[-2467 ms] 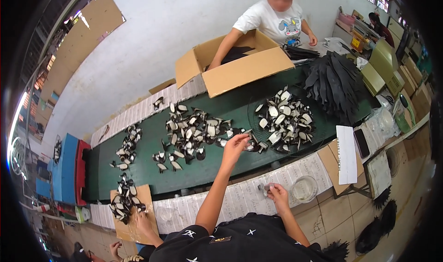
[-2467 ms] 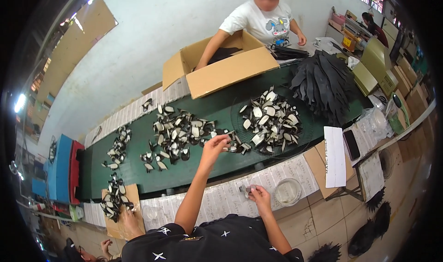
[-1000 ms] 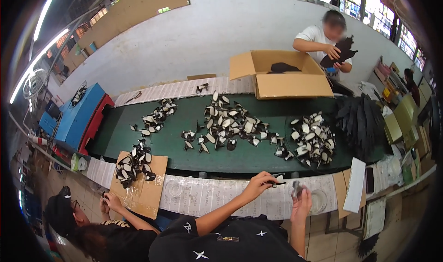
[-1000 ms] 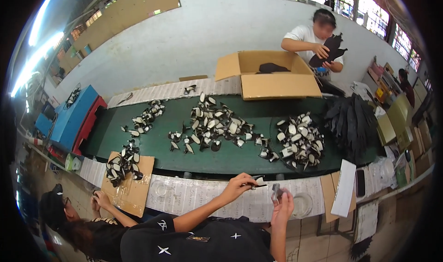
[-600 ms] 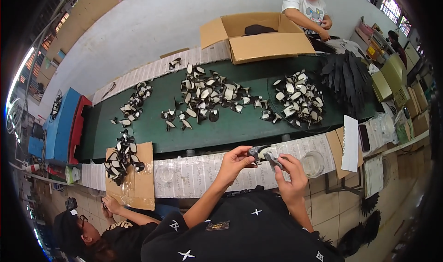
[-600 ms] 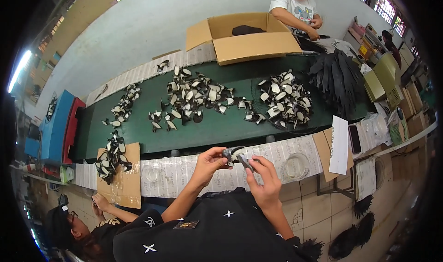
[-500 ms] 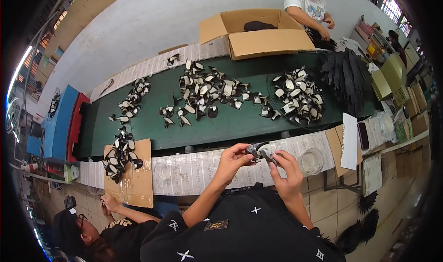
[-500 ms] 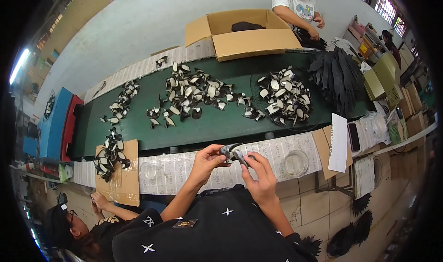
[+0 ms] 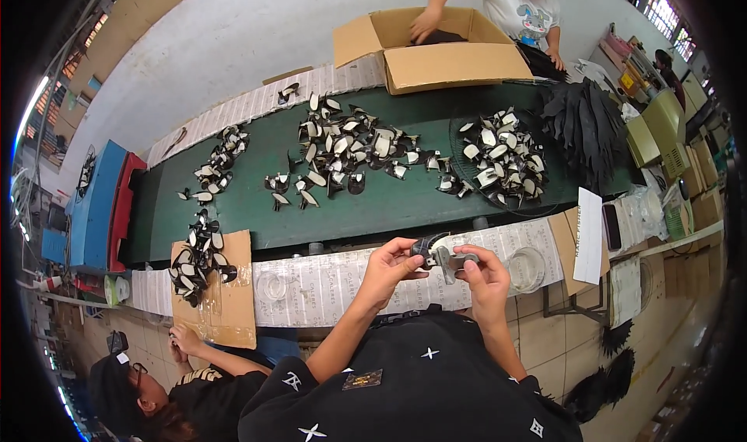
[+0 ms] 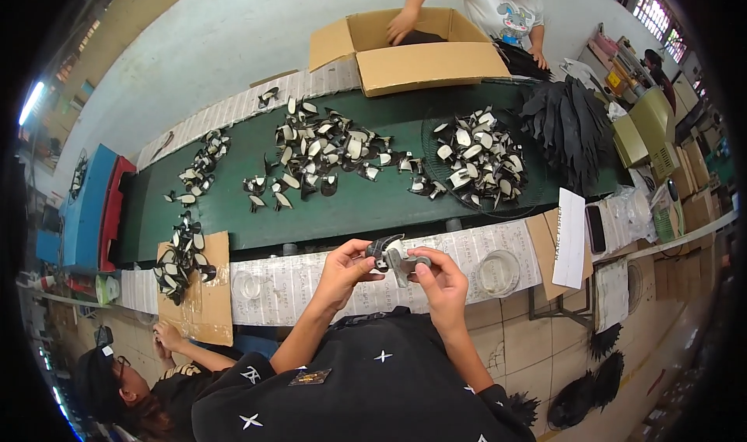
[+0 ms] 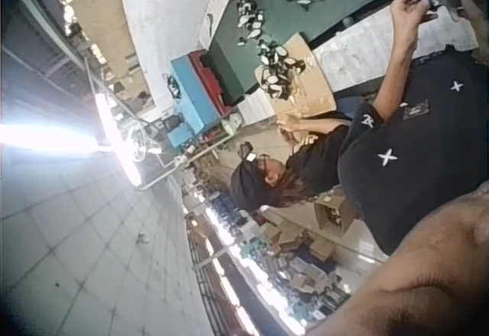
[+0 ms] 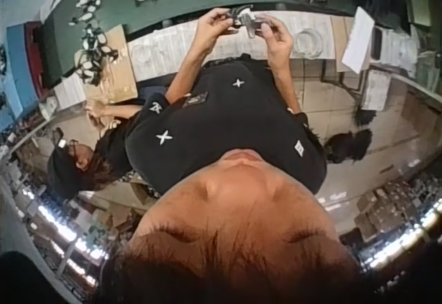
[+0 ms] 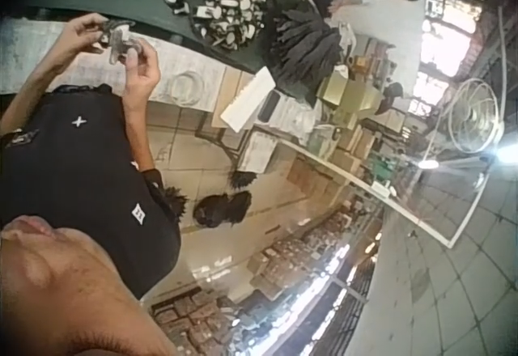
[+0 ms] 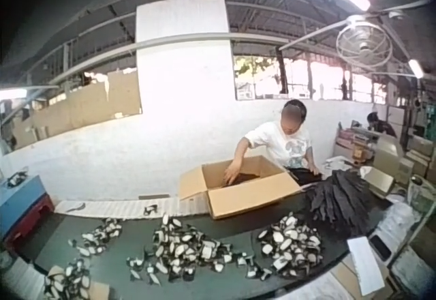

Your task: Applying glue and assembling components for shoes in a factory setting.

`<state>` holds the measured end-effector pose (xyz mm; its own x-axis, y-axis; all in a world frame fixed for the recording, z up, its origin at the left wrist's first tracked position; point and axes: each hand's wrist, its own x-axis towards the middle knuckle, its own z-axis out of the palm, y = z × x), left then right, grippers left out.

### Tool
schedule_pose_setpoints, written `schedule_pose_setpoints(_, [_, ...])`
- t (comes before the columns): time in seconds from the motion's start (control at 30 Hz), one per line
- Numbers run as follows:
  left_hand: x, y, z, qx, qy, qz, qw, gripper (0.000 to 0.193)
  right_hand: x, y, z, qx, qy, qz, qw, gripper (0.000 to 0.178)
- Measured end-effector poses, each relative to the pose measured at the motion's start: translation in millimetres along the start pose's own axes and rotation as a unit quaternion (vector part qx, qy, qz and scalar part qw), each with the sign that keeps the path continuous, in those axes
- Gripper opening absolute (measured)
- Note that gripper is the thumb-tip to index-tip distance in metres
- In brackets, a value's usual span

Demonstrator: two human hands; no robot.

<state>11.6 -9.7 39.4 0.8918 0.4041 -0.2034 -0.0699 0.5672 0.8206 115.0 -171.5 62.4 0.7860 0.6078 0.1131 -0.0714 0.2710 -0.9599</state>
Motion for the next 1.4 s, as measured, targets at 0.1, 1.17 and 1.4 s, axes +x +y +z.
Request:
schedule_pose_setpoints(0.1, [1,0,1,0.0,0.005,-0.008,1.0,0.025,0,4,-9,0.097,0.0,0.058,0.994,0.021])
schedule_pose_setpoints(1.17, [9,-6,-4,0.041,0.009,-0.02,0.999,0.023,16,-15,-2,-0.375,0.036,-0.185,0.908,0.027])
schedule_pose_setpoints(1.4, [10,-6,-4,0.01,0.015,-0.039,0.999,0.02,9,-18,-2,-0.281,0.048,-0.111,0.952,0.025])
